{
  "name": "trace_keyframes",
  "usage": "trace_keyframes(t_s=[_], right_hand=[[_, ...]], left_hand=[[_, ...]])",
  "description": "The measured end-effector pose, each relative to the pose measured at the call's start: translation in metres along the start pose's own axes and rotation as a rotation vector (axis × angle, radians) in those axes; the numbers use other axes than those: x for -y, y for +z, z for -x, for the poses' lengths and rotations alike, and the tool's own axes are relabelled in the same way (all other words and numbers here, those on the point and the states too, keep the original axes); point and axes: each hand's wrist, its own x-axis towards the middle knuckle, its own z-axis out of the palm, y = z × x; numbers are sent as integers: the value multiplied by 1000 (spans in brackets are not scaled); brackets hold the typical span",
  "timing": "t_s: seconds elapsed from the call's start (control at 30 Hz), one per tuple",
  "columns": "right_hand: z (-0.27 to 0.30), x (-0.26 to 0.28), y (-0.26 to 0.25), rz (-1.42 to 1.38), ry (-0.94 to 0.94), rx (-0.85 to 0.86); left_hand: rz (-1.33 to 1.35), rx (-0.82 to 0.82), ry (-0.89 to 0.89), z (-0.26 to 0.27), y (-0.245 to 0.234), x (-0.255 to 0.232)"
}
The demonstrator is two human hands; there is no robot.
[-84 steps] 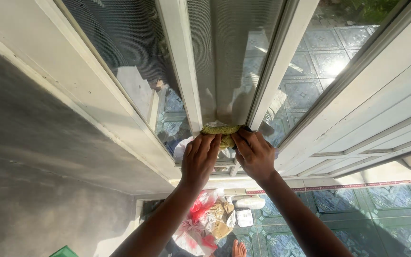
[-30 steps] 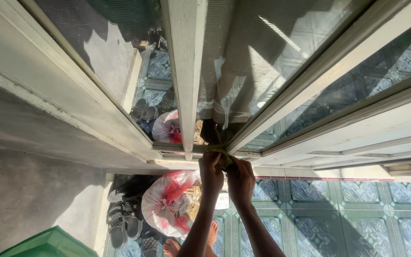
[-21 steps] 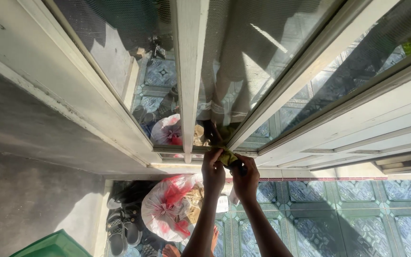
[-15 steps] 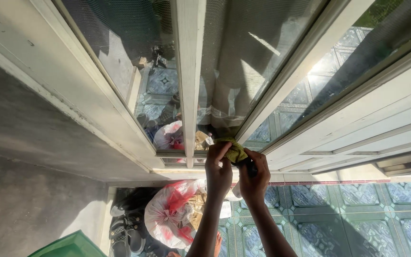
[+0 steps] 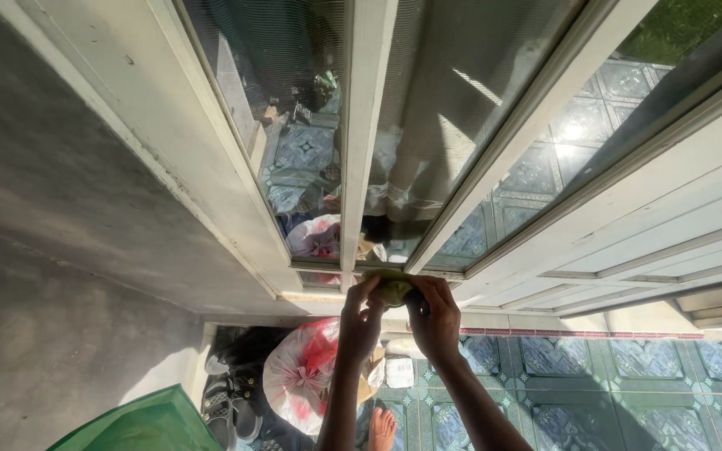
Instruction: Spray and wipe down individual panes of a glass door using a cleaning solution and cloth.
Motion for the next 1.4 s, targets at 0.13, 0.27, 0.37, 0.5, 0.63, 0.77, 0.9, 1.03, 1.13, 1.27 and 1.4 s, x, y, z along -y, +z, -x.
trace_keyframes(t_s=[0.13, 0.27, 0.37, 0.5, 0.63, 0.77, 0.9, 1.03, 1.13, 1.27, 1.4], right_hand=[[-34, 41, -4, 20, -353, -50], [-65, 70, -5, 92, -399, -128], [-73, 68, 7, 102, -448, -126], [-71, 43, 34, 87, -585, -88], [-56, 5, 57, 91, -587, -31], [-34, -37, 85, 40, -406, 108], [-25, -44, 97, 89, -423, 138], [-18, -45, 88, 35, -97, 173], [-10, -59, 77, 129, -25, 61], [1, -74, 76, 120, 37, -39], [-6, -62, 77, 62, 55, -19]], left_hand=[[-54, -388, 3, -21, -8, -35], [86, -251, 129, -54, -5, 6], [-29, -349, 153, -42, -1, -31], [114, -432, 93, -41, -11, -9], [-2, -444, 108, -34, -20, 26], [-345, -530, -135, -25, -26, 68], [-457, -569, -73, -22, -33, 111], [-405, -540, -116, -17, -15, 84], [-314, -498, -130, -37, -1, 67], [-379, -471, -31, -40, 14, 76], [-426, -426, -8, -34, -8, 57]])
